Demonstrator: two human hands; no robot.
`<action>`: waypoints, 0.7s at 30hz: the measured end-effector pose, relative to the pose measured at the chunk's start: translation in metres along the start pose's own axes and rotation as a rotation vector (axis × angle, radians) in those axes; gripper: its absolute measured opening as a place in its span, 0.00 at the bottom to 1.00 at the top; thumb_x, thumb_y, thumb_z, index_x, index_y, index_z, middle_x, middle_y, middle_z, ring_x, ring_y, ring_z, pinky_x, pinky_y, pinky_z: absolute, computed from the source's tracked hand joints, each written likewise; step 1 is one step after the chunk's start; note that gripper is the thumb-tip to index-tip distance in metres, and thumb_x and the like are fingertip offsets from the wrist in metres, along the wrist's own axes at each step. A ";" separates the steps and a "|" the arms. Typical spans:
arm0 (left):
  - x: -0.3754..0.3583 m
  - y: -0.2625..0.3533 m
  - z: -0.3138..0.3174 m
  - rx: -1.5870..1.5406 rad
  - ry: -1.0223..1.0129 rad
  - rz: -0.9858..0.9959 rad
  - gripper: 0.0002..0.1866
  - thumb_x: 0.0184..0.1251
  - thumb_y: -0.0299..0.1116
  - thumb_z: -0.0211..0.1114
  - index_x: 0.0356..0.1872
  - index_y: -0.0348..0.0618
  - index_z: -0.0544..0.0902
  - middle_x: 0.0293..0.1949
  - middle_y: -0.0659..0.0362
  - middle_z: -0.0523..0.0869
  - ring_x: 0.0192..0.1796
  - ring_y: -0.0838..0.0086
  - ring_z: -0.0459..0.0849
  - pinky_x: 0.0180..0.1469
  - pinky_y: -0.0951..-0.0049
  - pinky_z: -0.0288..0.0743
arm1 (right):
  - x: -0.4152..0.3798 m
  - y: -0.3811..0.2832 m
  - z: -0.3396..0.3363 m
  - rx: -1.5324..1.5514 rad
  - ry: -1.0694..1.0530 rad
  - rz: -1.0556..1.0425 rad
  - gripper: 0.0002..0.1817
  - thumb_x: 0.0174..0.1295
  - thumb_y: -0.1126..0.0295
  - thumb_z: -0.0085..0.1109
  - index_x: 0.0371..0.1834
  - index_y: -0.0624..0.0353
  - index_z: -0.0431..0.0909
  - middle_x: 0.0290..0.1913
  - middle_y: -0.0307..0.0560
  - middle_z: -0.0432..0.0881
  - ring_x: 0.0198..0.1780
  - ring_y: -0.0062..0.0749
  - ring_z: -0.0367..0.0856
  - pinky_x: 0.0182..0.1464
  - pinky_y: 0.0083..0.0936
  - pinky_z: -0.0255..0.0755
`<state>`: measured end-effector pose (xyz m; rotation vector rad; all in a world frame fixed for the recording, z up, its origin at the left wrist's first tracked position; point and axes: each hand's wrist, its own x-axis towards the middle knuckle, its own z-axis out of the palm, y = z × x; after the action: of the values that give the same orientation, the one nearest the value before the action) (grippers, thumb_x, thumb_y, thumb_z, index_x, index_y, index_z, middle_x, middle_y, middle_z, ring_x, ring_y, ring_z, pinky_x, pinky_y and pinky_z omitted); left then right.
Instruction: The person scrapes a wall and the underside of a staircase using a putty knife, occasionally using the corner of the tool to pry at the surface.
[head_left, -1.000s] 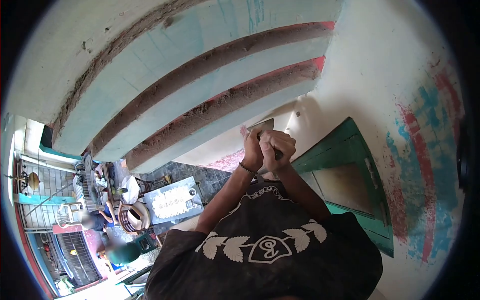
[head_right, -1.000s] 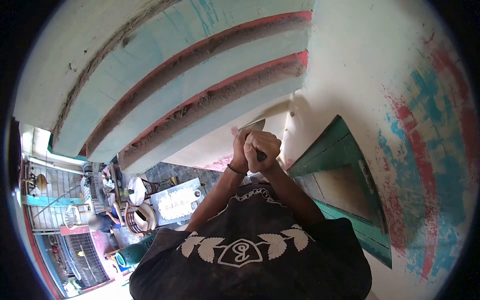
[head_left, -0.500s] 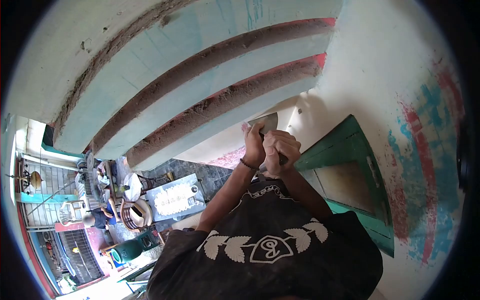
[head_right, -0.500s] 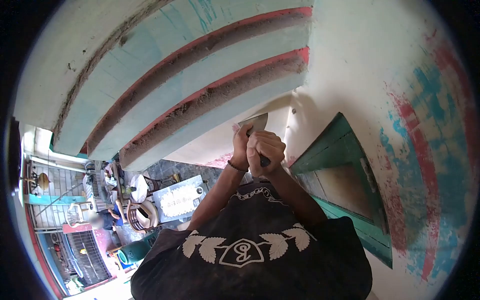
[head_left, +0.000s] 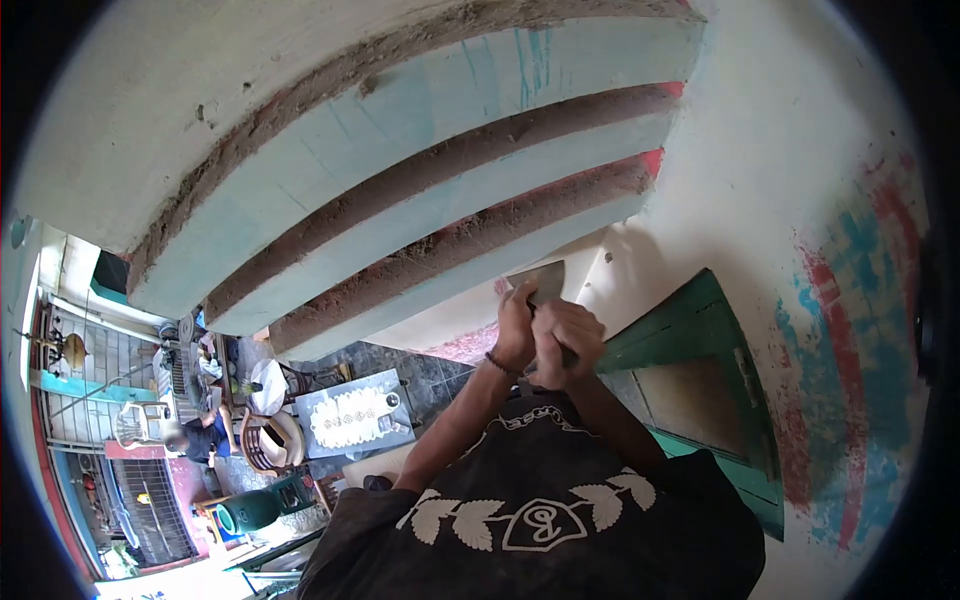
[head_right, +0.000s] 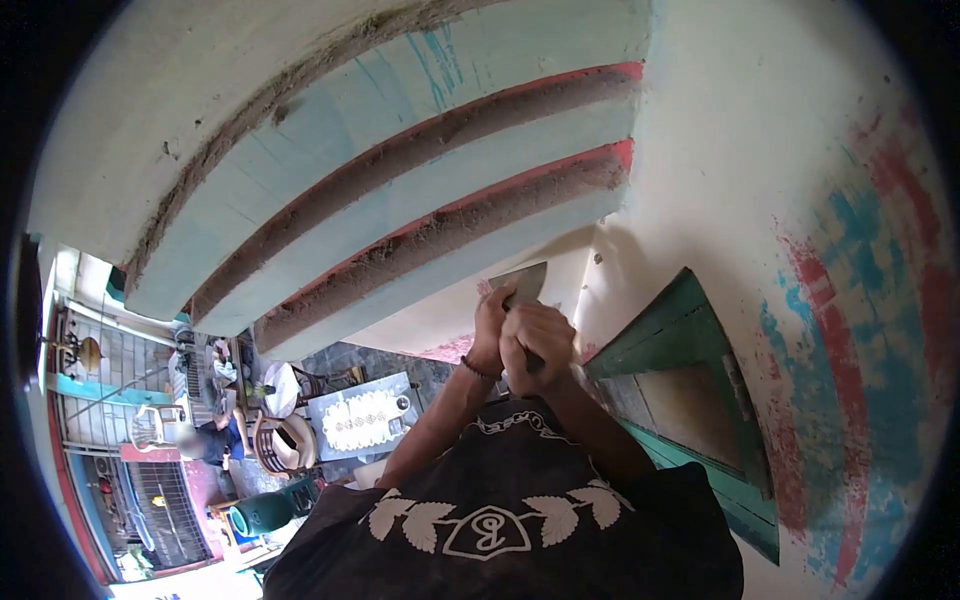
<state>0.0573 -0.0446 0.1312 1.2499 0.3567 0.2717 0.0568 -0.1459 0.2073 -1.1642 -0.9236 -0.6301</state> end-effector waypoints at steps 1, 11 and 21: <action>0.005 -0.010 -0.005 0.173 0.044 0.134 0.14 0.67 0.34 0.54 0.29 0.33 0.81 0.26 0.57 0.81 0.29 0.76 0.77 0.36 0.74 0.72 | -0.004 0.006 0.002 -0.023 -0.006 -0.001 0.13 0.51 0.75 0.51 0.12 0.64 0.62 0.15 0.49 0.73 0.16 0.37 0.73 0.26 0.32 0.74; 0.016 -0.044 -0.012 0.065 0.046 0.016 0.13 0.66 0.34 0.55 0.34 0.34 0.82 0.32 0.57 0.84 0.33 0.73 0.80 0.39 0.73 0.74 | -0.007 0.004 0.003 -0.030 -0.005 0.019 0.16 0.55 0.75 0.50 0.11 0.64 0.61 0.15 0.50 0.73 0.16 0.35 0.73 0.27 0.32 0.75; 0.010 -0.013 -0.004 0.247 0.026 0.044 0.15 0.68 0.33 0.51 0.42 0.33 0.82 0.38 0.52 0.84 0.39 0.71 0.80 0.45 0.71 0.75 | -0.007 0.012 0.004 -0.018 -0.007 0.035 0.17 0.54 0.74 0.50 0.10 0.63 0.60 0.15 0.50 0.74 0.16 0.35 0.74 0.25 0.32 0.74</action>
<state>0.0654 -0.0409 0.1170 1.4997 0.3938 0.2884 0.0623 -0.1391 0.1961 -1.1971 -0.9037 -0.6074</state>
